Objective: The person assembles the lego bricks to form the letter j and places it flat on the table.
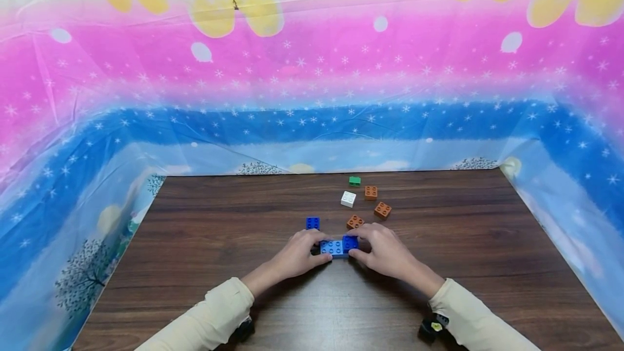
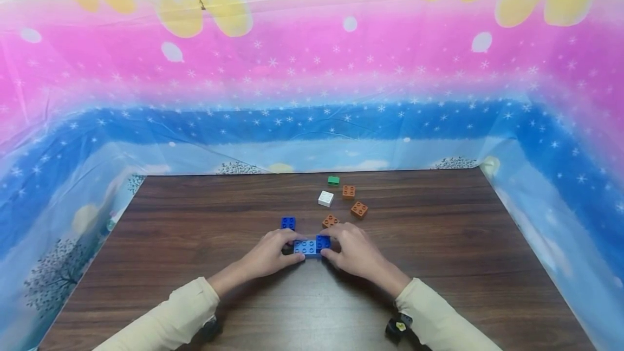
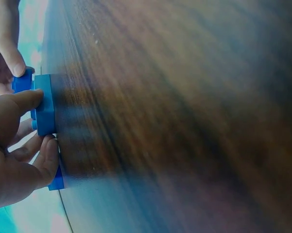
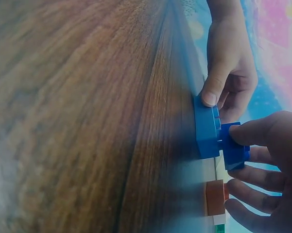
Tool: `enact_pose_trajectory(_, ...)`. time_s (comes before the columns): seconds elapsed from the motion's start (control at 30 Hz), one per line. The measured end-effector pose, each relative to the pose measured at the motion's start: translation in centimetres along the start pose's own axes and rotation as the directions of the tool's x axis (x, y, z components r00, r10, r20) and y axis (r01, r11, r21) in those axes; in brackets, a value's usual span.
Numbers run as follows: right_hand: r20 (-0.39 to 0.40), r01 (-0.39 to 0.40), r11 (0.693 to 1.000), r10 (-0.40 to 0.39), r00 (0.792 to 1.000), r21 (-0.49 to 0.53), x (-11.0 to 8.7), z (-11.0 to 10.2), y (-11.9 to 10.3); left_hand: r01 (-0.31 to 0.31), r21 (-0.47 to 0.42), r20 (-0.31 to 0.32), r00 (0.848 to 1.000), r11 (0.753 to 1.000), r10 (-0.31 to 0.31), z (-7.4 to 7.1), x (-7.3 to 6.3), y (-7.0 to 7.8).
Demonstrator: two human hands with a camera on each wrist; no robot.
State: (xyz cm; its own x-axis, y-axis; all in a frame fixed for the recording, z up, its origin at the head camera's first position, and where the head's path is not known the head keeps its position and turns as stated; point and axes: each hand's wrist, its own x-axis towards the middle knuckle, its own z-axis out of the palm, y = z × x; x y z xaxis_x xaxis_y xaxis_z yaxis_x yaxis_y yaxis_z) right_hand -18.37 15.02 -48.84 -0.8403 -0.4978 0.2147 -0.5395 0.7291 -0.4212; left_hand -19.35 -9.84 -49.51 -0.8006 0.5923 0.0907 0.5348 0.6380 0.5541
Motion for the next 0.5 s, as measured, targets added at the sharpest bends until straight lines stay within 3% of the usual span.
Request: enact_pose_trajectory(0.5,0.013,0.025,0.999,-0.024,1.000,-0.031,0.29,-0.19,-0.23,-0.015,0.007,-0.012,1.000,1.000,0.015,0.06,-0.06,-0.06)
